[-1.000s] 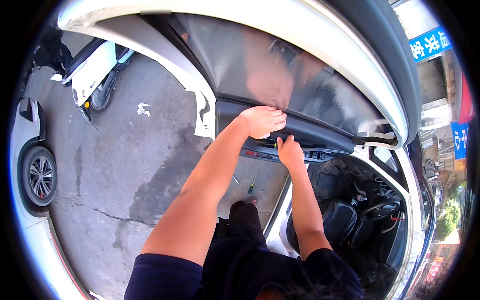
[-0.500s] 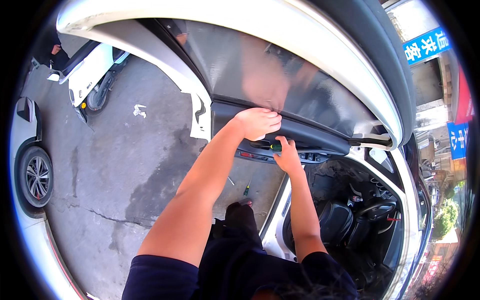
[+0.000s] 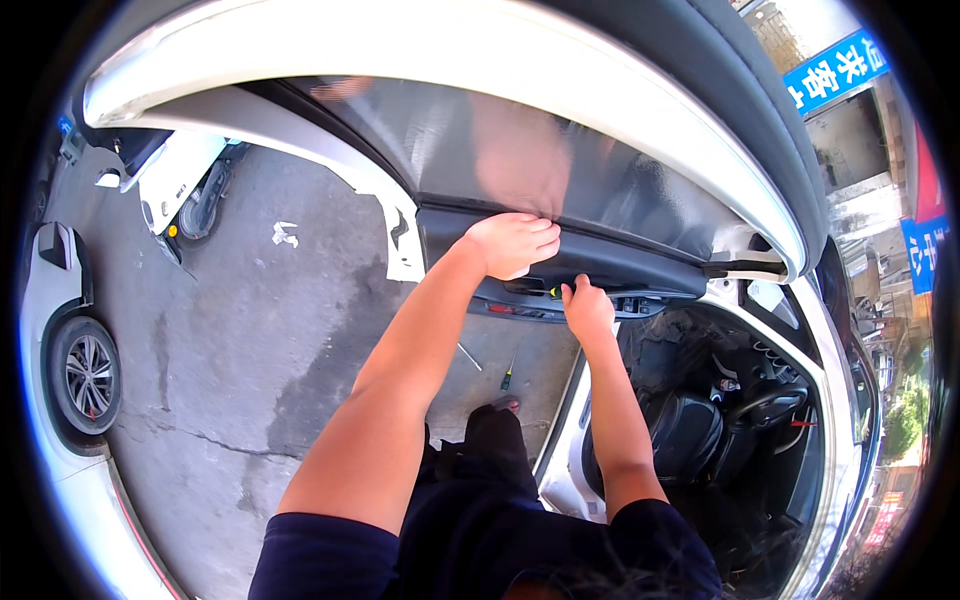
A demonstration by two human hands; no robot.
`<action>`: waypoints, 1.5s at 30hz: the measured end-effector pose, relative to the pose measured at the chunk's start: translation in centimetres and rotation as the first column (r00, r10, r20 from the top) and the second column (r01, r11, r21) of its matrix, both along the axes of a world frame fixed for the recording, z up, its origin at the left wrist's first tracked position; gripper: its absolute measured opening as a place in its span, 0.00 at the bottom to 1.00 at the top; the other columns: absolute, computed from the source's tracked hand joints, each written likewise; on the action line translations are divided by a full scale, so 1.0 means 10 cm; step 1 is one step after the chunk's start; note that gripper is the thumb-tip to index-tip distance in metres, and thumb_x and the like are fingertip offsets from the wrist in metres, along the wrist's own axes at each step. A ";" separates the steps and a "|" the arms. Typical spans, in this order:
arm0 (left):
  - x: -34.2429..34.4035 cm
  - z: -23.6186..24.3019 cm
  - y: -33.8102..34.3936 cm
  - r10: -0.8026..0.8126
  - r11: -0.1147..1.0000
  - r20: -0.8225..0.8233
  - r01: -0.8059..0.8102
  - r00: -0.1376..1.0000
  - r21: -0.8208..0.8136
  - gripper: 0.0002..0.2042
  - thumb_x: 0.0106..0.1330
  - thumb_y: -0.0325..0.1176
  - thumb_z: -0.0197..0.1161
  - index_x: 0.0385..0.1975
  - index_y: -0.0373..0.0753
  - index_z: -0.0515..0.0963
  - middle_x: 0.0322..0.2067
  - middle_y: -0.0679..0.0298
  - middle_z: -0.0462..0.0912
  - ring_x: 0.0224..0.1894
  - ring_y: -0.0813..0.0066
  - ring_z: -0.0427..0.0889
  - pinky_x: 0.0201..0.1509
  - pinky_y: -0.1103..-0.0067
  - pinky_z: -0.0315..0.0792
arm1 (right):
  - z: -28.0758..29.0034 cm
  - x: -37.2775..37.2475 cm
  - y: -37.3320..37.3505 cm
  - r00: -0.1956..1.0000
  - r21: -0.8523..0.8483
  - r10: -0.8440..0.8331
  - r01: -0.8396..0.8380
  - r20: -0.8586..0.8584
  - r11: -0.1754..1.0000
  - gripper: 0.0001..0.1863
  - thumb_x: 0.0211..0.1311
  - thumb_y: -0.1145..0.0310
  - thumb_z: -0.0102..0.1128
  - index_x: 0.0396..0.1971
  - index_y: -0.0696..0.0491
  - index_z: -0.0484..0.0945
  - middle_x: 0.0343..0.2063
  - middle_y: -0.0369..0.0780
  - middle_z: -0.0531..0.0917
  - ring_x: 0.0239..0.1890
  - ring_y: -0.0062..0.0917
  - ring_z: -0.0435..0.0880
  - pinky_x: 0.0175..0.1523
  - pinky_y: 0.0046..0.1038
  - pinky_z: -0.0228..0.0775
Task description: The person uses a screwdriver to remove screws from the interior car door panel, including the door handle and lower trim. They then pry the panel loose and detach it from the door frame.
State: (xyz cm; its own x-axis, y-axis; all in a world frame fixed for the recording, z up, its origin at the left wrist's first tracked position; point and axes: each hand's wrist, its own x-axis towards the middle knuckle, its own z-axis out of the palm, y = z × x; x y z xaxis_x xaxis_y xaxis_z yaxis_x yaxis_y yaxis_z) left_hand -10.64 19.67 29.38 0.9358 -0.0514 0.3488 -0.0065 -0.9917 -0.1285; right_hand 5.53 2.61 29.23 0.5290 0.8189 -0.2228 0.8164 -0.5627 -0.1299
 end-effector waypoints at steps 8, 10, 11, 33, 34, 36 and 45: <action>0.00 -0.03 0.02 -0.012 1.000 0.018 0.012 1.000 -0.001 0.24 0.59 0.38 0.64 0.56 0.37 0.74 0.59 0.60 0.75 0.63 0.66 0.73 0.70 0.71 0.65 | -0.09 -0.01 0.00 0.997 0.014 -0.022 0.021 0.081 1.000 0.19 0.69 0.52 0.57 0.42 0.55 0.74 0.37 0.54 0.85 0.41 0.49 0.87 0.44 0.45 0.81; 0.01 -0.02 0.01 -0.016 1.000 0.012 0.016 1.000 -0.002 0.24 0.59 0.38 0.64 0.56 0.37 0.73 0.59 0.60 0.75 0.63 0.66 0.73 0.70 0.71 0.65 | -0.16 0.04 -0.02 0.992 -0.075 -0.024 0.034 0.128 0.997 0.20 0.71 0.51 0.53 0.41 0.56 0.74 0.34 0.53 0.86 0.40 0.49 0.88 0.42 0.45 0.81; 0.01 0.00 0.01 -0.018 1.000 0.004 0.018 1.000 0.001 0.24 0.59 0.38 0.64 0.56 0.36 0.73 0.59 0.60 0.74 0.63 0.65 0.73 0.70 0.71 0.66 | -0.19 0.07 -0.04 0.987 0.016 0.069 -0.072 0.147 0.997 0.18 0.70 0.53 0.54 0.42 0.56 0.74 0.36 0.53 0.85 0.41 0.49 0.87 0.43 0.45 0.81; -0.04 0.07 -0.01 0.007 1.000 -0.041 -0.008 0.999 -0.012 0.25 0.60 0.37 0.63 0.58 0.36 0.72 0.60 0.59 0.74 0.63 0.64 0.72 0.71 0.70 0.65 | 0.15 -0.03 0.07 0.991 -0.251 -0.130 0.118 -0.032 0.961 0.23 0.60 0.67 0.65 0.55 0.50 0.71 0.47 0.49 0.76 0.51 0.42 0.81 0.54 0.40 0.77; -0.04 0.08 -0.02 0.011 1.000 -0.049 -0.012 0.999 -0.006 0.26 0.60 0.37 0.63 0.58 0.36 0.72 0.60 0.59 0.74 0.63 0.64 0.72 0.71 0.70 0.65 | 0.07 0.01 -0.01 0.998 -0.091 0.068 -0.066 0.015 0.994 0.24 0.61 0.65 0.64 0.57 0.51 0.70 0.47 0.50 0.76 0.51 0.43 0.82 0.53 0.40 0.78; 0.01 0.11 -0.03 0.011 1.000 -0.060 -0.011 0.998 -0.007 0.26 0.60 0.37 0.63 0.58 0.36 0.72 0.60 0.59 0.73 0.64 0.64 0.72 0.71 0.70 0.65 | -0.20 0.19 -0.22 0.892 0.174 0.406 -0.440 0.199 0.881 0.27 0.64 0.61 0.63 0.60 0.53 0.67 0.47 0.52 0.75 0.49 0.43 0.83 0.51 0.39 0.79; -0.02 0.12 -0.04 0.023 1.000 -0.076 -0.024 0.997 -0.013 0.26 0.60 0.37 0.64 0.59 0.36 0.72 0.61 0.59 0.74 0.64 0.64 0.72 0.71 0.70 0.65 | -0.08 0.02 -0.09 0.999 -0.090 0.014 -0.010 0.045 0.996 0.19 0.72 0.52 0.53 0.44 0.55 0.74 0.39 0.50 0.83 0.39 0.48 0.87 0.43 0.43 0.81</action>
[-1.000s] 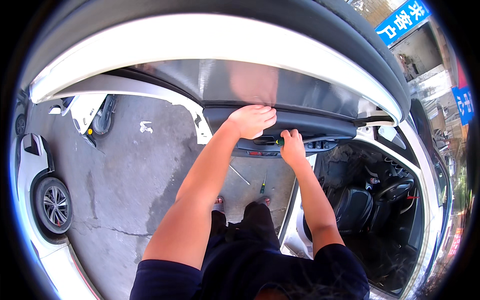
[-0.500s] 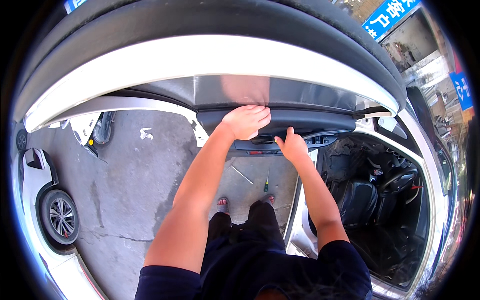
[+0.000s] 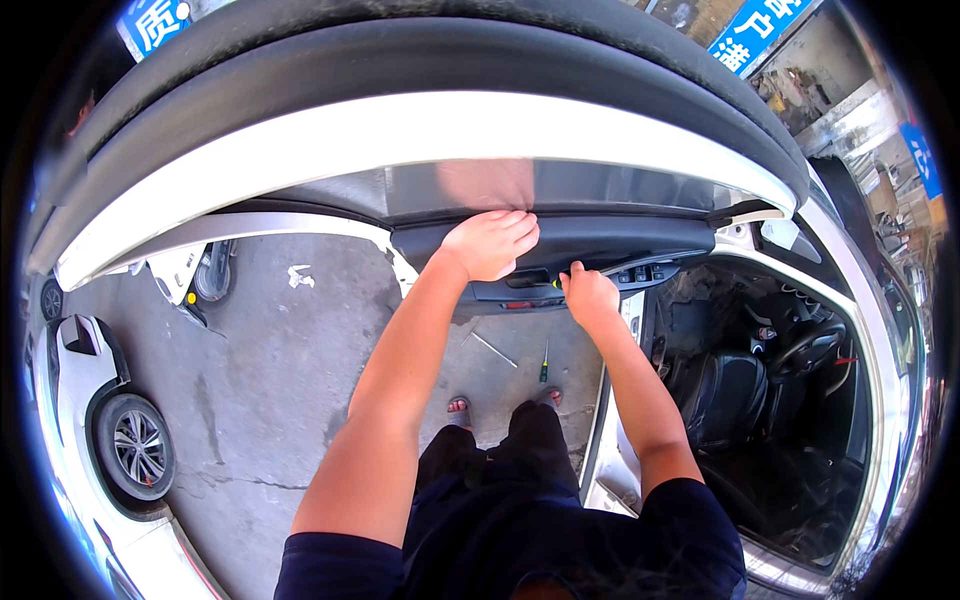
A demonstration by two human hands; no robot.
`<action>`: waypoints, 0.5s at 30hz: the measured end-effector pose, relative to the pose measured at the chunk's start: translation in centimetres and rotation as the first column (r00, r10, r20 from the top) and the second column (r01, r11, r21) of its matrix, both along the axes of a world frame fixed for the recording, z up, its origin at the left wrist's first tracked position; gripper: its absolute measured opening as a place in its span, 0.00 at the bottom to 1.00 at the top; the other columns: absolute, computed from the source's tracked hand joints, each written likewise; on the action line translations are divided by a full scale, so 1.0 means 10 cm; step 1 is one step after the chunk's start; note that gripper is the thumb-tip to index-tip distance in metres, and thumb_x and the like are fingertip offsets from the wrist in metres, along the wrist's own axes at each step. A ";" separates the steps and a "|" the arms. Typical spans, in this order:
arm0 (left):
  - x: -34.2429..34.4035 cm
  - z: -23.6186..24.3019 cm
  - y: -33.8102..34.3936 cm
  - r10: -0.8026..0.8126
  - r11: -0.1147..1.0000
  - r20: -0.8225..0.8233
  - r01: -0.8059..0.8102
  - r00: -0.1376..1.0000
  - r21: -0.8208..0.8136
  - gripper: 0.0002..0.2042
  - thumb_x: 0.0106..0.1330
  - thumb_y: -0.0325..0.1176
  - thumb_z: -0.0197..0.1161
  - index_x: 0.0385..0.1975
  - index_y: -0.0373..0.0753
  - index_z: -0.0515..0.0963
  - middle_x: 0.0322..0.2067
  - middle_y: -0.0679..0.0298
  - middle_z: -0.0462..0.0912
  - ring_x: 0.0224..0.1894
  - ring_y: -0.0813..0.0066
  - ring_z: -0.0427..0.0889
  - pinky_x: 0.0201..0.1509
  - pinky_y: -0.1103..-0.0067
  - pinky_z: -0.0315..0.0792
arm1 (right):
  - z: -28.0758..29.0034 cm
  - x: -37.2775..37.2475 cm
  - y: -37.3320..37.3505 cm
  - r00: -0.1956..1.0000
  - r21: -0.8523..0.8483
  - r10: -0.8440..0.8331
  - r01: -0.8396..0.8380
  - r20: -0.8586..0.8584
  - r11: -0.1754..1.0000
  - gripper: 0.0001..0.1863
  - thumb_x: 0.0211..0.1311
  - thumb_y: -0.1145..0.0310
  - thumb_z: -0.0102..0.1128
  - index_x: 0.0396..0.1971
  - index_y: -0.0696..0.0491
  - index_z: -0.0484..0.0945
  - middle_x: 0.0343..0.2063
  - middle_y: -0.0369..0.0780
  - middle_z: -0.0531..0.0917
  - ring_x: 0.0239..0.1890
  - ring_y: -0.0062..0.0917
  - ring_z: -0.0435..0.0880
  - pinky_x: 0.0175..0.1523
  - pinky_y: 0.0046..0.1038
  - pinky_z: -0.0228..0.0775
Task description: The person uses a screwdriver to remove screws from the interior car door panel, including the door handle and lower trim. They then pry the panel loose and detach it from the door frame.
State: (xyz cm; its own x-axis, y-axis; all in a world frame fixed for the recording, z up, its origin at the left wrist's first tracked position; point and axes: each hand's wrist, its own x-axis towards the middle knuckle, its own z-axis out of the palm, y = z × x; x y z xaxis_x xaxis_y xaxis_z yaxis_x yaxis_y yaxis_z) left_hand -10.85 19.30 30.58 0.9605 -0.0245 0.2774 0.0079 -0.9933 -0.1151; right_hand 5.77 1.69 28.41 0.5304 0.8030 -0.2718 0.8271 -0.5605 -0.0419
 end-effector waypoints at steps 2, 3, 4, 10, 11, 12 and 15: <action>0.01 -0.01 0.00 -0.004 1.000 0.012 0.004 1.000 -0.005 0.26 0.60 0.38 0.64 0.58 0.36 0.72 0.61 0.60 0.74 0.64 0.64 0.72 0.71 0.69 0.65 | -0.14 0.13 -0.09 0.956 0.322 0.292 -0.279 0.009 0.905 0.16 0.68 0.57 0.58 0.45 0.54 0.73 0.42 0.50 0.82 0.42 0.49 0.86 0.45 0.44 0.81; 0.02 -0.02 0.00 -0.007 1.000 0.019 0.007 1.000 -0.007 0.26 0.60 0.38 0.64 0.58 0.36 0.72 0.61 0.60 0.74 0.64 0.64 0.72 0.71 0.69 0.65 | -0.23 0.20 -0.14 0.904 0.467 0.424 -0.397 0.051 0.790 0.15 0.67 0.60 0.61 0.45 0.54 0.73 0.43 0.50 0.81 0.44 0.50 0.85 0.47 0.44 0.81; 0.01 -0.02 0.01 -0.006 1.000 0.019 0.006 1.000 -0.008 0.26 0.60 0.38 0.65 0.58 0.36 0.72 0.61 0.60 0.74 0.64 0.64 0.72 0.71 0.69 0.65 | -0.18 0.16 -0.11 0.933 0.379 0.344 -0.281 -0.108 0.882 0.20 0.60 0.62 0.68 0.47 0.53 0.71 0.45 0.50 0.78 0.47 0.50 0.84 0.49 0.45 0.79; 0.00 -0.03 0.02 -0.006 1.000 0.030 0.006 1.000 0.001 0.26 0.59 0.38 0.65 0.58 0.36 0.72 0.61 0.60 0.73 0.64 0.64 0.72 0.71 0.69 0.65 | -0.07 -0.06 -0.05 0.984 0.148 0.037 -0.011 -0.176 0.989 0.37 0.54 0.49 0.72 0.58 0.52 0.67 0.45 0.53 0.79 0.47 0.50 0.84 0.48 0.45 0.79; 0.00 -0.03 0.02 -0.007 1.000 0.030 0.007 1.000 0.001 0.26 0.59 0.38 0.65 0.58 0.36 0.72 0.61 0.60 0.73 0.64 0.64 0.72 0.71 0.69 0.65 | -0.08 -0.10 -0.05 0.985 0.222 0.025 0.014 -0.170 0.975 0.39 0.53 0.47 0.72 0.59 0.52 0.66 0.44 0.53 0.80 0.47 0.50 0.84 0.47 0.45 0.79; 0.00 -0.04 0.02 -0.007 1.000 0.030 0.007 1.000 0.001 0.26 0.59 0.38 0.65 0.58 0.36 0.72 0.61 0.60 0.73 0.64 0.64 0.72 0.71 0.69 0.65 | -0.09 -0.17 -0.05 0.986 0.295 0.011 0.039 -0.166 0.955 0.41 0.53 0.45 0.71 0.60 0.53 0.66 0.44 0.53 0.80 0.46 0.50 0.85 0.46 0.45 0.80; 0.02 -0.02 0.01 -0.020 0.999 0.046 0.018 0.999 0.030 0.26 0.58 0.38 0.65 0.57 0.36 0.73 0.60 0.60 0.74 0.64 0.64 0.72 0.71 0.70 0.66 | -0.24 -0.30 0.03 0.996 0.483 -0.026 0.066 -0.088 0.873 0.37 0.52 0.42 0.70 0.52 0.55 0.70 0.37 0.52 0.82 0.38 0.50 0.86 0.40 0.47 0.80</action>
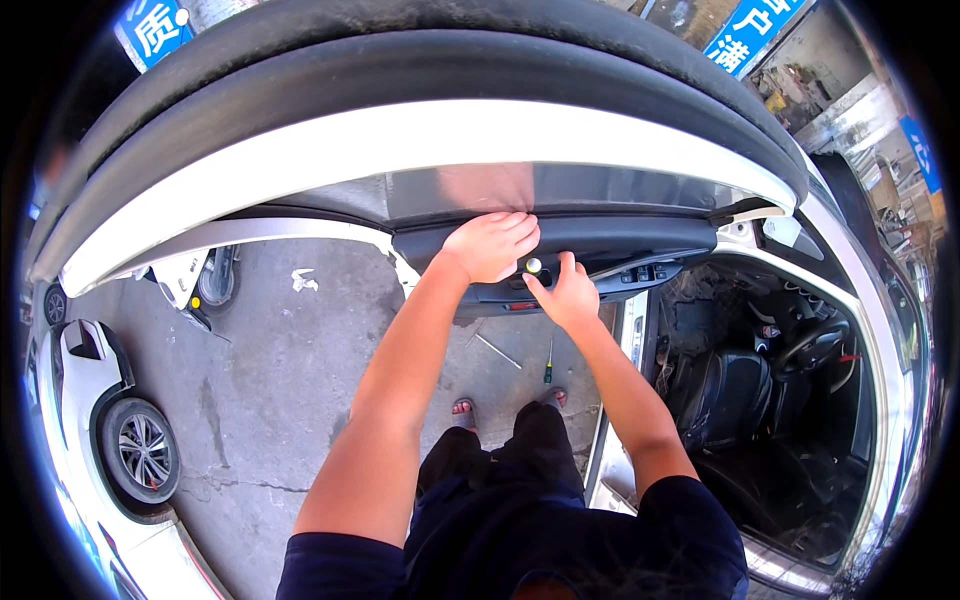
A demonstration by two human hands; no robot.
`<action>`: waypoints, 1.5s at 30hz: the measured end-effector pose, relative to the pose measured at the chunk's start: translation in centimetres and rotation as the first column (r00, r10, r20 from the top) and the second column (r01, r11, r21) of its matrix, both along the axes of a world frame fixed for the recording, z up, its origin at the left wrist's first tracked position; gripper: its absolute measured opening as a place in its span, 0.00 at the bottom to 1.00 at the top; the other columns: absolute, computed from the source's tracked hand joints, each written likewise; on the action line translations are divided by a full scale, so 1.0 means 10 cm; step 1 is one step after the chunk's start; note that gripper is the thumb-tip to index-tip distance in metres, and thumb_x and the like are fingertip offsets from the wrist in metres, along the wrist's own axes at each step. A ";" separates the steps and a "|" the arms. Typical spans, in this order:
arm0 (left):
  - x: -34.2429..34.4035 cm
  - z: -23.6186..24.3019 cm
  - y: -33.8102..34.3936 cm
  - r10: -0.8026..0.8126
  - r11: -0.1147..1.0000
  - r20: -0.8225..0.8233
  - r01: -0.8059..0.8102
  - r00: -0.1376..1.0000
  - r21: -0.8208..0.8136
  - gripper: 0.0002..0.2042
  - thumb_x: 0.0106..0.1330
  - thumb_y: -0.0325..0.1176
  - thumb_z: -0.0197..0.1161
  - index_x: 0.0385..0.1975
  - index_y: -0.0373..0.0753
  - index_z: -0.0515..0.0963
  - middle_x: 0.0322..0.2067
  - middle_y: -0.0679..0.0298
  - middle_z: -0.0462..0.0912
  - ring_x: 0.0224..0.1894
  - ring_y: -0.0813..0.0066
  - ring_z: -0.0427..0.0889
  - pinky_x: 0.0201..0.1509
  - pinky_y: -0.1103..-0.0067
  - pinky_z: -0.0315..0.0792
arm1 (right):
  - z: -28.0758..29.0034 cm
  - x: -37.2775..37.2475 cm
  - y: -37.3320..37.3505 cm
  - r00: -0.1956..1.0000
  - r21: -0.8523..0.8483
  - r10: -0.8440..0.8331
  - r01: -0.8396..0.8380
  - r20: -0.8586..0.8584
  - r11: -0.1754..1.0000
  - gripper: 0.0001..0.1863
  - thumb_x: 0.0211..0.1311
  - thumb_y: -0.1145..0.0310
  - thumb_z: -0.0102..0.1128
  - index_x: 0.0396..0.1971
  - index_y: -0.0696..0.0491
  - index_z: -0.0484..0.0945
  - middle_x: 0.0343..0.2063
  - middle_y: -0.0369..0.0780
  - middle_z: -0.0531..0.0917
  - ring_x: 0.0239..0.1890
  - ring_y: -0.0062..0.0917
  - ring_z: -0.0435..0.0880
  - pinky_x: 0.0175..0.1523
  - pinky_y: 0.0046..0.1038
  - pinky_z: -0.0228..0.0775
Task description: The person uses a screwdriver to remove screws from the interior car door panel, including the door handle and lower trim. They then pry the panel loose and detach it from the door frame.
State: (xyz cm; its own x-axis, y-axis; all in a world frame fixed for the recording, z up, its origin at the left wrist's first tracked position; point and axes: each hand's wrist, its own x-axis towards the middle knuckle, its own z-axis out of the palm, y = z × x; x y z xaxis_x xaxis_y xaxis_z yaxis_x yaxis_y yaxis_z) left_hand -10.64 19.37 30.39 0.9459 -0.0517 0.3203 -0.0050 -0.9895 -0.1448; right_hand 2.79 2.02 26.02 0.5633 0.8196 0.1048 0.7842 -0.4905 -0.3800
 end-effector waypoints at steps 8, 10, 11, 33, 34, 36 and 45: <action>-0.02 -0.02 0.00 0.004 0.999 0.021 -0.004 1.000 -0.034 0.26 0.57 0.38 0.66 0.56 0.37 0.73 0.59 0.60 0.75 0.63 0.65 0.73 0.70 0.70 0.67 | -0.17 -0.26 0.31 0.995 0.187 -0.086 0.075 0.052 0.980 0.21 0.53 0.53 0.69 0.33 0.54 0.74 0.29 0.47 0.83 0.30 0.49 0.86 0.35 0.46 0.79; -0.02 0.00 0.00 0.009 1.000 0.004 -0.009 1.000 -0.007 0.26 0.57 0.38 0.66 0.57 0.36 0.73 0.59 0.60 0.75 0.64 0.64 0.73 0.70 0.70 0.67 | -0.14 -0.19 0.24 0.991 0.168 -0.126 0.117 0.045 0.979 0.19 0.53 0.57 0.66 0.37 0.54 0.72 0.28 0.49 0.84 0.30 0.50 0.86 0.35 0.48 0.79; 0.00 -0.01 -0.01 0.006 1.000 -0.002 -0.006 1.000 0.002 0.26 0.58 0.38 0.65 0.57 0.36 0.72 0.60 0.60 0.74 0.64 0.64 0.72 0.70 0.70 0.66 | -0.10 -0.12 0.19 0.991 0.091 -0.128 0.125 0.034 0.988 0.19 0.54 0.58 0.65 0.39 0.54 0.71 0.29 0.50 0.84 0.31 0.50 0.86 0.36 0.48 0.80; -0.08 -0.13 0.07 -0.037 0.999 0.131 0.035 0.991 0.019 0.26 0.53 0.41 0.68 0.52 0.37 0.74 0.55 0.62 0.77 0.59 0.68 0.75 0.65 0.73 0.69 | 0.10 0.41 0.00 0.948 -0.159 0.298 -0.279 0.115 0.947 0.22 0.65 0.52 0.62 0.42 0.57 0.72 0.37 0.58 0.84 0.42 0.58 0.83 0.44 0.50 0.77; -0.05 -0.12 0.05 -0.040 0.999 0.125 0.038 0.991 0.015 0.26 0.52 0.41 0.68 0.52 0.37 0.74 0.55 0.62 0.77 0.59 0.68 0.75 0.65 0.73 0.69 | 0.07 0.43 -0.02 0.948 -0.099 0.300 -0.290 0.110 0.952 0.22 0.67 0.51 0.60 0.41 0.57 0.73 0.36 0.58 0.84 0.40 0.58 0.83 0.43 0.51 0.77; -0.04 -0.08 0.05 -0.039 0.999 0.126 0.037 0.991 0.016 0.27 0.52 0.41 0.68 0.52 0.38 0.74 0.55 0.62 0.77 0.59 0.67 0.75 0.65 0.73 0.69 | -0.01 0.47 -0.03 0.948 0.023 0.301 -0.304 0.101 0.952 0.23 0.69 0.48 0.56 0.38 0.57 0.74 0.33 0.59 0.84 0.38 0.58 0.84 0.41 0.52 0.77; -0.03 -0.06 0.05 -0.019 1.000 0.078 0.021 0.997 -0.018 0.26 0.54 0.38 0.67 0.53 0.37 0.74 0.56 0.60 0.76 0.60 0.65 0.75 0.67 0.70 0.68 | -0.01 0.39 0.04 0.983 -0.095 0.175 -0.169 0.059 0.981 0.12 0.59 0.64 0.65 0.40 0.52 0.77 0.33 0.51 0.82 0.35 0.49 0.85 0.41 0.46 0.79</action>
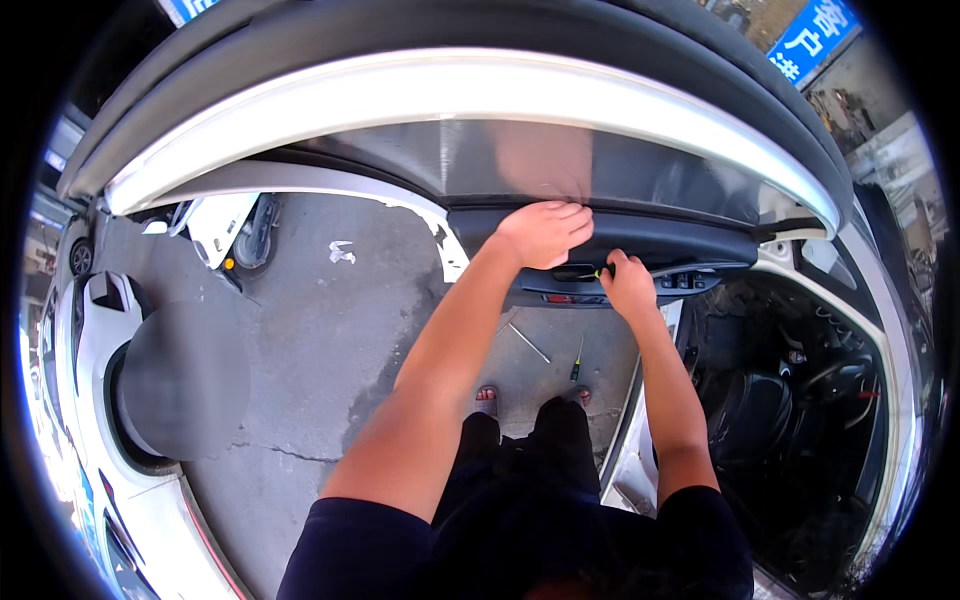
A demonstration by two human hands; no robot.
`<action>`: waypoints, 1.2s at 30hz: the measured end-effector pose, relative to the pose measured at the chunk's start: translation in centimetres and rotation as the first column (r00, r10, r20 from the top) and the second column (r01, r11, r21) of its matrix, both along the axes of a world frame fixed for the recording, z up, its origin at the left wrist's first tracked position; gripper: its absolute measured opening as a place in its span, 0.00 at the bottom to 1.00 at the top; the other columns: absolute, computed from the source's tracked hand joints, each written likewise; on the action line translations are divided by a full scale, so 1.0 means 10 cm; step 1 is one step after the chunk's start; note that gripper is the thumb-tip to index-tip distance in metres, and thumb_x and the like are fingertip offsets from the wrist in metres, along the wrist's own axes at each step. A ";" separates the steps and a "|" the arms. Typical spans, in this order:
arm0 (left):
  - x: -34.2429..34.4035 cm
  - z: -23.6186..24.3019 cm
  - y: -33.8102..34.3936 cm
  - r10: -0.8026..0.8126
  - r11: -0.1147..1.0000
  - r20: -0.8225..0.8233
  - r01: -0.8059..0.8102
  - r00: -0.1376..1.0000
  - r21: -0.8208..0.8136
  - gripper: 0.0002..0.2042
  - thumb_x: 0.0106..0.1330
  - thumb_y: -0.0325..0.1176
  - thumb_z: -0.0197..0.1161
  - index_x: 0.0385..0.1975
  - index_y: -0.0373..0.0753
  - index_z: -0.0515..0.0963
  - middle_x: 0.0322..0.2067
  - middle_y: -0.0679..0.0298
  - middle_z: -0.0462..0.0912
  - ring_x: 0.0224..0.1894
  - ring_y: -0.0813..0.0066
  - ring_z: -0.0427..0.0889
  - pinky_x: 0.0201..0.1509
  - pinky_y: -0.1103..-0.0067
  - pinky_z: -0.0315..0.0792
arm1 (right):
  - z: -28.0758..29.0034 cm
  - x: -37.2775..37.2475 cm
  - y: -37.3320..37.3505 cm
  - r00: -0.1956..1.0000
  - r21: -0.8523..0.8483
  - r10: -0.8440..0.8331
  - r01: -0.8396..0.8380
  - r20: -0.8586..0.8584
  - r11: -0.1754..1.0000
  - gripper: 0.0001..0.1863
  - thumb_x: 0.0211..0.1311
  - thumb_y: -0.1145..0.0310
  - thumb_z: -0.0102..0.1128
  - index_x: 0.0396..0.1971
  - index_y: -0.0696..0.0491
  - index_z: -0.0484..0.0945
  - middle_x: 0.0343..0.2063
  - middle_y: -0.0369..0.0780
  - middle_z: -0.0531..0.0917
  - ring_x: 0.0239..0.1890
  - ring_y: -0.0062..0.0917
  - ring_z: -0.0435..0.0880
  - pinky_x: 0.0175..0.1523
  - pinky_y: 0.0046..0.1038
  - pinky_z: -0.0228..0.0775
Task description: The person uses a screwdriver to remove screws from the interior car door panel, including the door handle and lower trim. They then pry the panel loose and detach it from the door frame.
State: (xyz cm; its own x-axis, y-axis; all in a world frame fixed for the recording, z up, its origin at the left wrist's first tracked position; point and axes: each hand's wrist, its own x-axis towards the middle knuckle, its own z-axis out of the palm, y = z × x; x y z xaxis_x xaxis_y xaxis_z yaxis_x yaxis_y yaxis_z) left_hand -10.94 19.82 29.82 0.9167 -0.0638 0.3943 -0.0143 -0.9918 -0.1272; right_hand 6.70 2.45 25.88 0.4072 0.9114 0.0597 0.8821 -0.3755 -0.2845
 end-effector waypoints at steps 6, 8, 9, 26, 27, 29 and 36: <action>0.03 0.04 -0.04 0.029 1.000 -0.067 -0.029 0.997 0.008 0.25 0.58 0.37 0.65 0.56 0.37 0.73 0.59 0.61 0.75 0.62 0.64 0.73 0.70 0.70 0.66 | -0.01 -0.02 -0.14 0.994 0.079 -0.103 0.106 -0.046 0.991 0.13 0.58 0.64 0.65 0.40 0.52 0.77 0.32 0.49 0.82 0.35 0.48 0.85 0.41 0.45 0.79; 0.02 0.04 -0.05 0.031 1.000 -0.079 -0.031 0.996 0.002 0.25 0.59 0.37 0.65 0.56 0.37 0.73 0.59 0.60 0.75 0.63 0.64 0.73 0.70 0.70 0.66 | 0.03 -0.03 -0.17 0.993 0.092 -0.108 0.113 -0.054 0.989 0.13 0.58 0.64 0.65 0.40 0.52 0.77 0.32 0.48 0.82 0.36 0.47 0.84 0.42 0.45 0.78; 0.03 0.04 -0.05 0.033 0.999 -0.084 -0.033 0.996 -0.001 0.25 0.59 0.37 0.65 0.57 0.37 0.73 0.60 0.60 0.74 0.63 0.64 0.73 0.71 0.70 0.66 | 0.05 -0.03 -0.20 0.992 0.098 -0.110 0.115 -0.057 0.988 0.13 0.58 0.64 0.65 0.40 0.52 0.77 0.32 0.48 0.82 0.36 0.47 0.84 0.42 0.45 0.78; -0.01 -0.01 -0.03 -0.018 0.997 0.018 0.017 1.000 0.077 0.23 0.58 0.43 0.64 0.52 0.39 0.73 0.55 0.62 0.76 0.58 0.68 0.75 0.65 0.72 0.68 | 0.83 0.12 -1.31 0.805 0.352 -0.205 0.452 -0.557 0.819 0.05 0.66 0.73 0.59 0.38 0.57 0.79 0.20 0.36 0.78 0.18 0.21 0.76 0.24 0.25 0.67; -0.03 -0.02 -0.01 -0.016 0.998 0.006 0.015 1.000 0.053 0.23 0.58 0.43 0.64 0.52 0.39 0.73 0.54 0.62 0.76 0.58 0.68 0.75 0.65 0.72 0.68 | 0.87 0.06 -1.42 0.729 0.313 -0.222 0.519 -0.648 0.795 0.05 0.67 0.73 0.58 0.38 0.56 0.79 0.19 0.34 0.76 0.17 0.17 0.74 0.22 0.23 0.64; 0.02 0.08 -0.05 -0.021 0.998 0.018 0.020 1.000 0.061 0.24 0.58 0.42 0.64 0.53 0.39 0.73 0.54 0.62 0.76 0.59 0.67 0.75 0.65 0.72 0.68 | 0.87 0.16 -1.83 0.613 0.290 -0.264 0.654 -0.745 0.699 0.04 0.68 0.72 0.56 0.38 0.55 0.78 0.17 0.30 0.72 0.13 0.11 0.67 0.16 0.17 0.56; 0.05 0.16 -0.08 -0.037 0.999 -0.030 0.037 0.999 -0.027 0.22 0.59 0.34 0.65 0.54 0.36 0.74 0.56 0.55 0.76 0.60 0.57 0.75 0.65 0.66 0.71 | 0.89 0.05 -3.14 0.291 0.181 -0.262 0.909 -0.920 0.376 0.06 0.67 0.69 0.59 0.38 0.56 0.79 0.19 0.32 0.73 0.18 0.13 0.68 0.20 0.19 0.63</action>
State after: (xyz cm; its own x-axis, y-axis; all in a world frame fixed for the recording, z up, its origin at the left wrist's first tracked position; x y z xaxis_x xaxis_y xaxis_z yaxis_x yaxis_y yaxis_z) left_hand -10.48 19.05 31.43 0.9257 -0.0879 0.3679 -0.0546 -0.9935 -0.0999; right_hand 7.16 -28.97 34.73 0.9647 0.1833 -0.1892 -0.1691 -0.1197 -0.9783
